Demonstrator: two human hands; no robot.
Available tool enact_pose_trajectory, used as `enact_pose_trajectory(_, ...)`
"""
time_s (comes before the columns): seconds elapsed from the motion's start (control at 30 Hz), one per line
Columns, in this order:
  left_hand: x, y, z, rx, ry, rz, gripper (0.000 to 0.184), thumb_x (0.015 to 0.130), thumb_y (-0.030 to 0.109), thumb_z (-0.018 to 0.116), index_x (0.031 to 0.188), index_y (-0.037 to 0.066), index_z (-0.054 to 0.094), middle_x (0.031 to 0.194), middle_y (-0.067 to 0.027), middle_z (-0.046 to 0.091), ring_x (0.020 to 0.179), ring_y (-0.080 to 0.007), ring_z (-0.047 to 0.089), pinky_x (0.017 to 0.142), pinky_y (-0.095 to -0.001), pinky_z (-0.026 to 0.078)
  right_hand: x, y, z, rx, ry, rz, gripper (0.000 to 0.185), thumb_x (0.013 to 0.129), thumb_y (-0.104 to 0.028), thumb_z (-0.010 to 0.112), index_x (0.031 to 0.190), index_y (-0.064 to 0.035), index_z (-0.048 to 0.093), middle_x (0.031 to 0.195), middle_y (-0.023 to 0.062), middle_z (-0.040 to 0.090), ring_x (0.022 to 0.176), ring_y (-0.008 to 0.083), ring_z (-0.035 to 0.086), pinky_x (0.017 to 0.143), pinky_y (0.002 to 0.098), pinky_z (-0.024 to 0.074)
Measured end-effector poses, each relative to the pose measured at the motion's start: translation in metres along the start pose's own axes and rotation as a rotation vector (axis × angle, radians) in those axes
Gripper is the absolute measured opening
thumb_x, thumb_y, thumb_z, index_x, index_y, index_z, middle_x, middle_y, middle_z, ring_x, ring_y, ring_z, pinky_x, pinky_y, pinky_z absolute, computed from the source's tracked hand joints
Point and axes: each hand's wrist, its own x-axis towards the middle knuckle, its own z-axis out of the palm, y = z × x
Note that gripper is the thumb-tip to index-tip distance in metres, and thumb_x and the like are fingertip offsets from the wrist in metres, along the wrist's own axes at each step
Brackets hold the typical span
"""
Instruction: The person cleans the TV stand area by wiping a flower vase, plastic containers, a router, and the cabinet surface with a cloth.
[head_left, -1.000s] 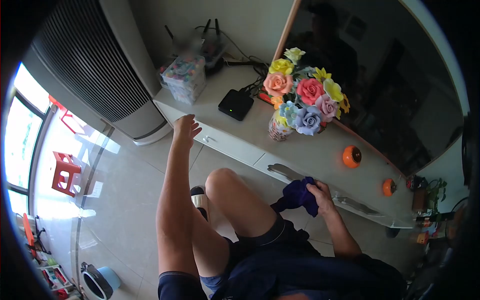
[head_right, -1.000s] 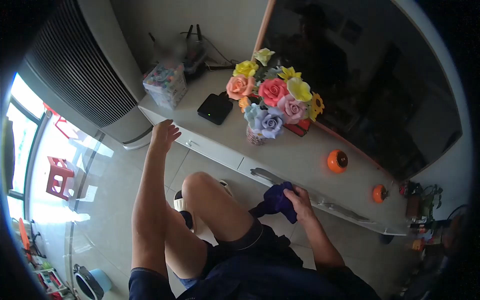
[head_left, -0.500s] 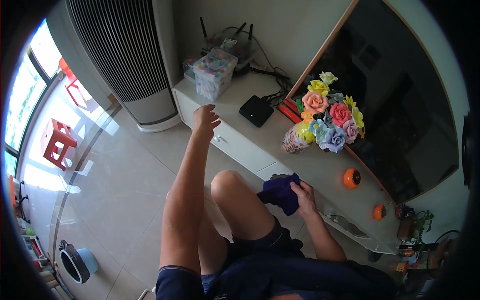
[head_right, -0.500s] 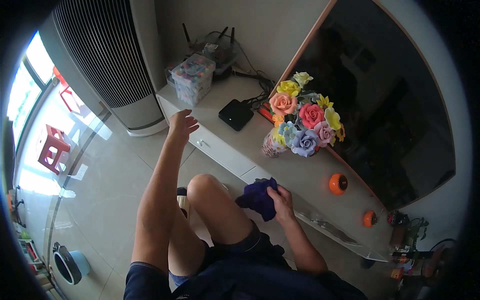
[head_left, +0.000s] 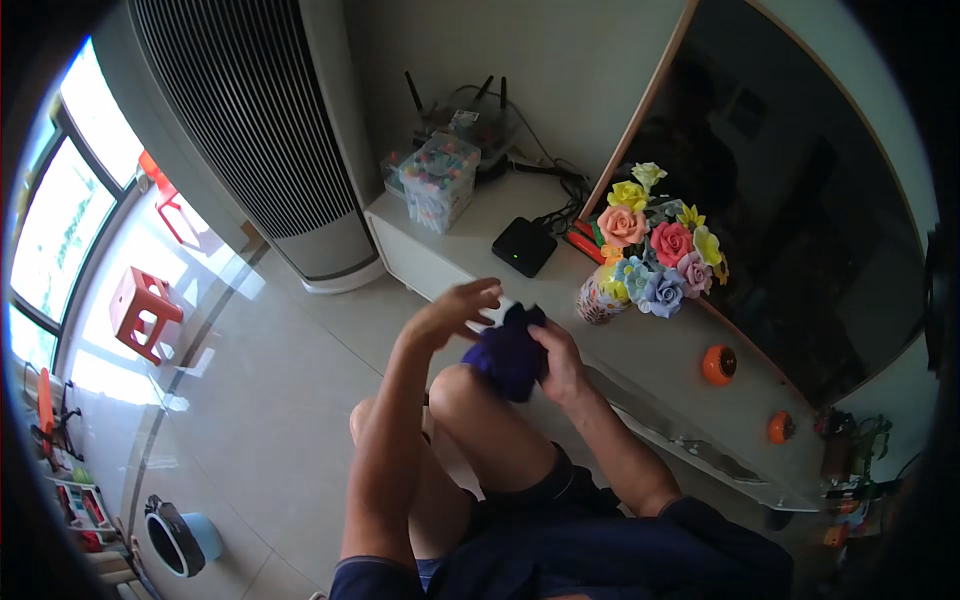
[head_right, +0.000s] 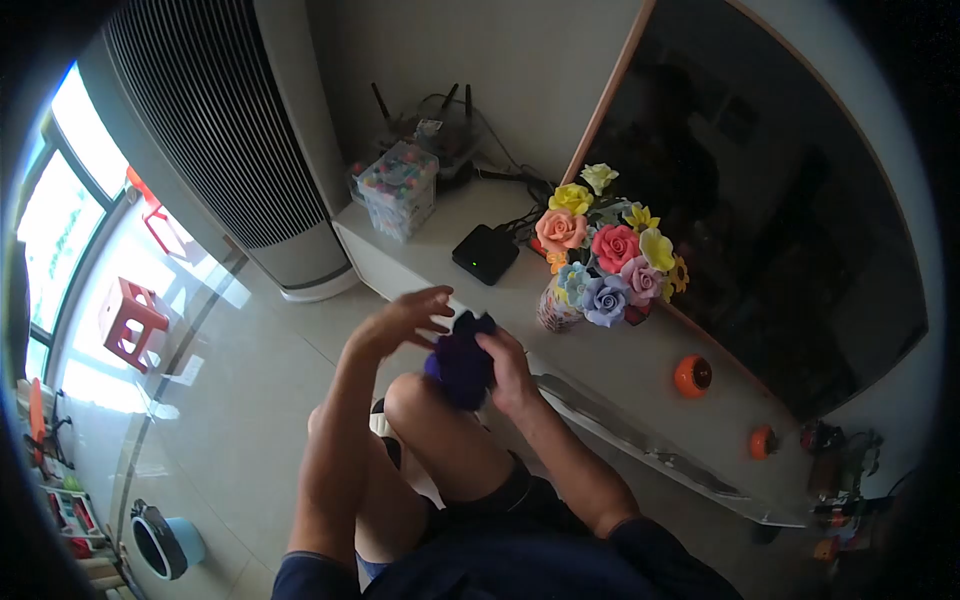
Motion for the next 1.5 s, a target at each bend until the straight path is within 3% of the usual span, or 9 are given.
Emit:
enact_pose_trajectory(0.1,-0.006,-0.021,0.022,0.170,0.161,0.325,0.069,0.092,0.031,0.070,0.149,0.006,0.041,0.133,-0.0174,0.057,0.116,-0.0262,0.060,0.097,-0.0423,0.050,0.027,0.007,0.012,0.130,-0.290,-0.065,0.050,0.098,-0.016,0.043,0.145,0.0001,0.040,0.128,0.0114,0.059,0.119,0.0186,0.058,0.103,0.0361,0.0467)
enact_pose_trajectory(0.17,-0.009,-0.026,0.015,-0.048,0.245,0.272,0.064,0.091,0.024,0.072,0.145,0.003,0.045,0.121,-0.0143,0.061,0.106,-0.0222,0.063,0.091,-0.0383,0.053,0.046,0.018,0.015,0.103,-0.405,-0.034,0.053,0.098,-0.017,0.042,0.148,-0.0007,0.036,0.136,0.0126,0.056,0.123,0.0229,0.057,0.106,0.0382,0.0443)
enact_pose_trajectory(0.27,-0.012,-0.031,0.006,-0.375,0.436,0.209,0.041,0.090,0.014,0.070,0.124,-0.002,0.056,0.096,-0.0099,0.065,0.081,-0.0186,0.067,0.073,-0.0336,0.058,0.048,0.017,0.020,-0.204,-0.275,-0.035,0.051,0.096,-0.017,0.050,0.143,0.0015,0.043,0.122,0.0131,0.062,0.109,0.0212,0.063,0.092,0.0359,0.0495)
enact_pose_trajectory(0.37,0.008,-0.062,-0.013,-0.502,0.695,0.198,0.029,0.090,0.013,0.069,0.112,-0.002,0.057,0.090,-0.0095,0.064,0.076,-0.0203,0.067,0.067,-0.0360,0.059,0.063,0.002,0.004,-1.157,-0.205,-0.339,0.044,0.092,-0.015,0.060,0.131,0.0035,0.052,0.117,0.0186,0.063,0.102,0.0265,0.065,0.088,0.0355,0.0505)
enact_pose_trajectory(0.4,0.010,-0.064,-0.013,-0.523,0.804,0.177,0.027,0.090,0.013,0.069,0.109,-0.002,0.057,0.089,-0.0093,0.063,0.075,-0.0209,0.067,0.066,-0.0368,0.059,0.067,0.003,-0.002,-1.337,-0.070,-0.533,0.036,0.085,-0.016,0.071,0.114,0.0028,0.059,0.107,0.0216,0.063,0.100,0.0327,0.063,0.086,0.0377,0.0512)
enact_pose_trajectory(0.5,0.015,-0.056,-0.010,-0.669,0.948,0.141,0.038,0.088,0.024,0.072,0.107,-0.001,0.050,0.083,-0.0136,0.061,0.075,-0.0234,0.067,0.059,-0.0396,0.059,0.072,-0.002,-0.026,-1.873,0.086,-0.794,0.036,0.082,-0.019,0.077,0.106,0.0006,0.060,0.103,0.0204,0.061,0.099,0.0352,0.060,0.083,0.0418,0.0517)
enact_pose_trajectory(0.7,0.045,-0.070,-0.026,-1.058,0.678,0.160,0.033,0.089,0.025,0.070,0.101,0.001,0.051,0.080,-0.0151,0.060,0.073,-0.0295,0.067,0.059,-0.0464,0.059,0.078,-0.002,-0.053,-2.051,-0.010,-0.723,0.036,0.078,-0.020,0.080,0.103,-0.0014,0.061,0.105,0.0206,0.056,0.103,0.0361,0.057,0.082,0.0427,0.0534)
enact_pose_trajectory(1.0,0.073,-0.074,-0.046,-1.046,0.845,0.138,0.029,0.089,0.027,0.064,0.101,0.002,0.057,0.085,-0.0153,0.064,0.075,-0.0321,0.068,0.066,-0.0479,0.058,0.089,-0.005,-0.060,-2.059,-0.063,-0.738,0.018,0.084,-0.011,0.066,0.098,-0.0011,0.064,0.106,0.0202,0.058,0.104,0.0351,0.058,0.082,0.0424,0.0546)
enact_pose_trajectory(1.5,0.082,-0.066,-0.058,-1.249,0.784,0.205,0.028,0.098,0.026,0.055,0.112,0.002,0.059,0.099,-0.0156,0.067,0.084,-0.0344,0.069,0.080,-0.0513,0.058,0.096,-0.010,-0.062,-2.116,-0.174,-0.864,0.009,0.082,-0.005,0.057,0.086,-0.0013,0.064,0.091,0.0174,0.065,0.091,0.0327,0.065,0.082,0.0412,0.0540)
